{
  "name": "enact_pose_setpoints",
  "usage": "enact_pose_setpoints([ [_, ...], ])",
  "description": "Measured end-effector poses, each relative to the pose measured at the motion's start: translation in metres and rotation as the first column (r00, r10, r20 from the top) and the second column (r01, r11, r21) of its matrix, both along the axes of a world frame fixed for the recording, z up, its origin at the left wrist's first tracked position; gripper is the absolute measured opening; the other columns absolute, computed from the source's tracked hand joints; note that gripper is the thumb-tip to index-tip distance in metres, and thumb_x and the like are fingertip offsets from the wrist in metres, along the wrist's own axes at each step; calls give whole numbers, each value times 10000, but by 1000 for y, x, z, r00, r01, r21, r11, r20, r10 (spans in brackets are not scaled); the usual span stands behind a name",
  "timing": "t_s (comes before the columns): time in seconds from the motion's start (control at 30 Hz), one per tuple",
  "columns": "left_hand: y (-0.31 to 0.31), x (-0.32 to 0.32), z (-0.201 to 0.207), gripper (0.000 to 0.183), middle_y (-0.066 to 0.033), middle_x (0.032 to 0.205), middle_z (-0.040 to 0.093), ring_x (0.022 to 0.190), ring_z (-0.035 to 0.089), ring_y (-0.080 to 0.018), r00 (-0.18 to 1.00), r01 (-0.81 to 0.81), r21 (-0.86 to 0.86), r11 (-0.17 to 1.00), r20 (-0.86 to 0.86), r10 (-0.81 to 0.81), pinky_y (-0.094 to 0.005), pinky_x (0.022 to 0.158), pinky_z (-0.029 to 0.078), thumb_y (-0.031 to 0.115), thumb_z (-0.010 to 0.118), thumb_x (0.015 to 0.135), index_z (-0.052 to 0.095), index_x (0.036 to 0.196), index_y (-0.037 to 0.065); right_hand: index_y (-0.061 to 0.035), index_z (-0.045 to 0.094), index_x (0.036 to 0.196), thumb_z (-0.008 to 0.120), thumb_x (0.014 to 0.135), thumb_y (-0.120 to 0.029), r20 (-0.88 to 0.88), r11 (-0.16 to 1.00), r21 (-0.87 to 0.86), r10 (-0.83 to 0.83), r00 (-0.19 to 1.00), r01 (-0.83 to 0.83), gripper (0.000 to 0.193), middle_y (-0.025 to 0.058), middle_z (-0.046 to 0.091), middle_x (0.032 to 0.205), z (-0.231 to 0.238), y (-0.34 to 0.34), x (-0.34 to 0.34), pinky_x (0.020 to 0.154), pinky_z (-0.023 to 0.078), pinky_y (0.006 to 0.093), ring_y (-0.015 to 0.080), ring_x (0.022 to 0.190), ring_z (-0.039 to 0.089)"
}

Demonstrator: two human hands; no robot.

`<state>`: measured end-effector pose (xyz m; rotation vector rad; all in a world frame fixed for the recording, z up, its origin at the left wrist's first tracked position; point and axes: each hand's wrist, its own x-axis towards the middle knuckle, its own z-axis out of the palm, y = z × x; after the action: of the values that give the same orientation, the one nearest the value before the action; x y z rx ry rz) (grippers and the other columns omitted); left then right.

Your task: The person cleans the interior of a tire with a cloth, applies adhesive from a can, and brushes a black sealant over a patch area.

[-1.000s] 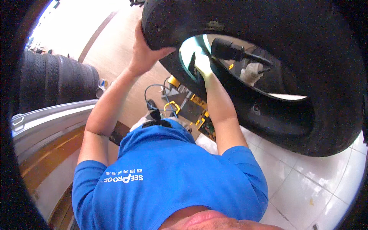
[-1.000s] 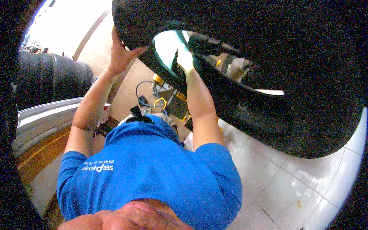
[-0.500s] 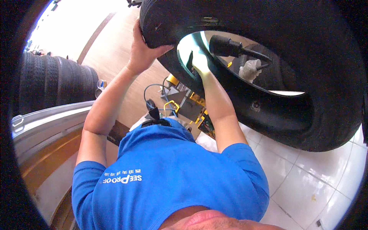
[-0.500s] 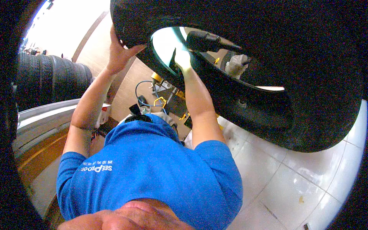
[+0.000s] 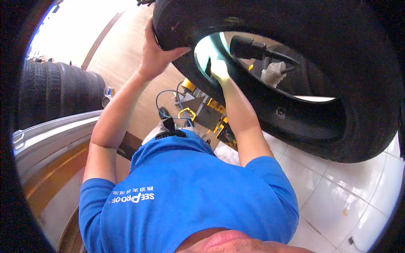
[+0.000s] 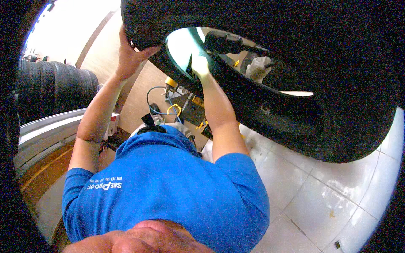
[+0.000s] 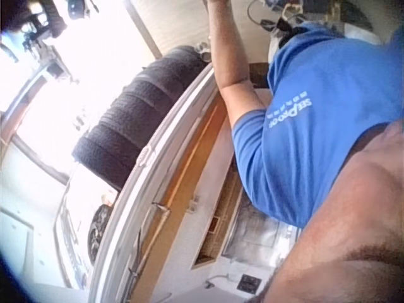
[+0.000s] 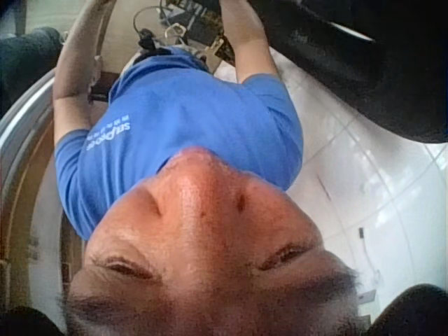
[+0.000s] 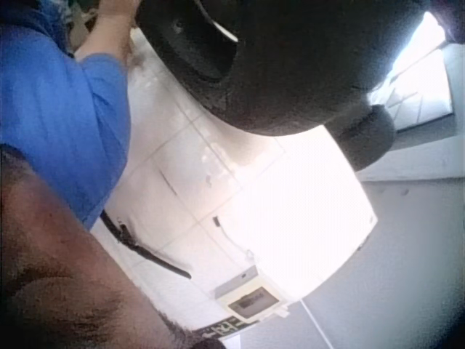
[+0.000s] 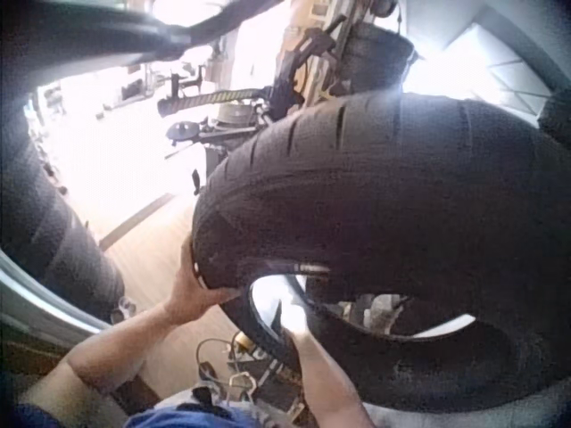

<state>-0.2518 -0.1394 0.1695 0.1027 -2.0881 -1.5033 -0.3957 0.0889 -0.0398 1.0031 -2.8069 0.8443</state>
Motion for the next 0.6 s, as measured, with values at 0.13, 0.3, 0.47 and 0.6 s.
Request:
enact_pose_setpoints([
  [0.13,0,-1,6,1109,-201,1273,448,1187,465,-280,999,-48,-77,996,-12,47,-387,1004,387,285,880,587,171,1392,2,-87,556,1143,355,929,-130,-254,994,-108,-22,967,-5,297,188,648,841,1,0,-11,647,517,416,338,721,642],
  [0.3,6,-11,12,1104,-207,1271,451,1179,471,-285,999,16,-9,1000,-48,-17,-387,1004,386,289,878,591,172,1389,0,-27,564,1097,373,948,-204,-254,1000,-17,-1,967,-3,300,222,637,864,-22,21,-12,674,500,451,362,768,633],
  [0.47,-1,-3,10,1105,-214,1269,454,1172,477,-290,1000,-24,-44,999,12,25,-388,1000,390,295,874,595,164,1386,-6,-23,524,1163,305,980,-328,327,980,133,-183,927,146,418,259,630,942,21,1,-7,752,495,449,397,858,620],
  [0.6,8,-3,31,1114,-215,1255,456,1162,482,-299,998,-46,-33,998,38,47,-389,994,395,302,869,596,147,1388,-2,-21,594,1168,303,922,-591,530,918,232,-397,749,322,685,256,550,1206,45,15,12,977,388,398,381,1147,523],
])
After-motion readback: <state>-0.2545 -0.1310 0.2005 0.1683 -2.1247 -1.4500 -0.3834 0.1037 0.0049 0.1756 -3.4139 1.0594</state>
